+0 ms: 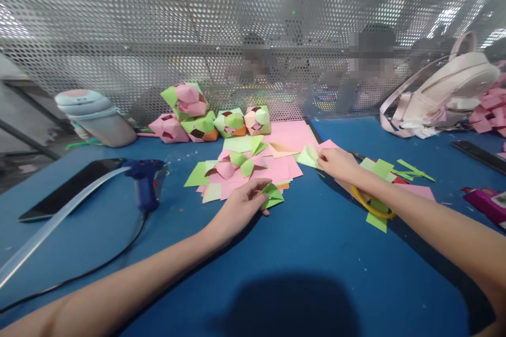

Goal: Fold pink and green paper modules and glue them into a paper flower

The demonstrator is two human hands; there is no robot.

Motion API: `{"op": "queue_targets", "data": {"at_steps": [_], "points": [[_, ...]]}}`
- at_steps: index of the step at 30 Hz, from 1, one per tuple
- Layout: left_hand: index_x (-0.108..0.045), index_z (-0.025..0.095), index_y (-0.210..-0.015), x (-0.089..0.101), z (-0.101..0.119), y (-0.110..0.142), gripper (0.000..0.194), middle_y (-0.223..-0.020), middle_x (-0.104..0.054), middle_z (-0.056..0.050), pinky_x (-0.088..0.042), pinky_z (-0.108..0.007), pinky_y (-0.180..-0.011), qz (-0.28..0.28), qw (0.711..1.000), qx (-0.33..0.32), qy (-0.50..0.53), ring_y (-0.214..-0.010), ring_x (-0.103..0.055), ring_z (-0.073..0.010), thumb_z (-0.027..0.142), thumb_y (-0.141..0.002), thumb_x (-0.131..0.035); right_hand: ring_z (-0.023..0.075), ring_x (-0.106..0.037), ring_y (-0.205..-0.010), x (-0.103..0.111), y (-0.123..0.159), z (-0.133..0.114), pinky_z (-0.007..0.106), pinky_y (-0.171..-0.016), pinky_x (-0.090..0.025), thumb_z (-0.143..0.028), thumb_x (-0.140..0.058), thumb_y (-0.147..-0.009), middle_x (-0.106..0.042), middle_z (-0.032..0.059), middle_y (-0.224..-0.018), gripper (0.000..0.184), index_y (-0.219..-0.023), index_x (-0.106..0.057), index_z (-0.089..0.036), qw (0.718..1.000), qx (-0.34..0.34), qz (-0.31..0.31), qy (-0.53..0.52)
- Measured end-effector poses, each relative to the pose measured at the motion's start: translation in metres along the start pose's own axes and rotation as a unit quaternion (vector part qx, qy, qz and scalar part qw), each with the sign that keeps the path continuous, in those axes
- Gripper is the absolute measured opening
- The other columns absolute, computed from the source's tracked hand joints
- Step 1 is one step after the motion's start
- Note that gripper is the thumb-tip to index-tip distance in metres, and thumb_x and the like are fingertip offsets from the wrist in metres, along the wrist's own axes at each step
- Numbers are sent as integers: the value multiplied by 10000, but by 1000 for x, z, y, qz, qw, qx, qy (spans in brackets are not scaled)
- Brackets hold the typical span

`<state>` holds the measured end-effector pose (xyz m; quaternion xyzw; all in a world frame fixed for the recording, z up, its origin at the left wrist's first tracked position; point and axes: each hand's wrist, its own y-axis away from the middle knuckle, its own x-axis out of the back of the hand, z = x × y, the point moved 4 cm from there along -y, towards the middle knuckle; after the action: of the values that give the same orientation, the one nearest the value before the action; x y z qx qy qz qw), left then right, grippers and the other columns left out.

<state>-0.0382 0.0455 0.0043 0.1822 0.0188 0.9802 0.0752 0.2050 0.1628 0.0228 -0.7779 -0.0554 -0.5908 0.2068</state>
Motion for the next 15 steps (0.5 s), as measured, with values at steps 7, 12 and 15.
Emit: {"op": "queue_targets", "data": {"at_steps": [7,12,15], "points": [[-545,191,-1212,3,2,-2,385,-1023,-647,-48,-467,-346,-792,23,997,-43,-55,-772,-622,-168,312,-854,-469,139,-501,-580,9,8,15,270,-543,-289,-278,-461,-787,-604,20,-645,189,-641,-550,-198,998,-19,30,-57],[-532,161,-1230,0,-2,-5,415,-1013,-648,-63,-480,-360,-809,18,998,-36,-53,-777,-638,-173,290,-839,-481,138,-493,-555,14,10,18,275,-546,-307,-283,-487,-775,-579,15,-581,213,-591,-537,-189,994,-44,58,-84],[-540,158,-1222,0,-3,-6,421,-1095,-635,-80,-485,-359,-810,20,997,-46,-55,-807,-634,-177,273,-820,-499,140,-523,-548,14,4,18,277,-563,-350,-277,-482,-784,-590,20,-556,235,-583,-558,-183,991,-54,61,-110]]}}
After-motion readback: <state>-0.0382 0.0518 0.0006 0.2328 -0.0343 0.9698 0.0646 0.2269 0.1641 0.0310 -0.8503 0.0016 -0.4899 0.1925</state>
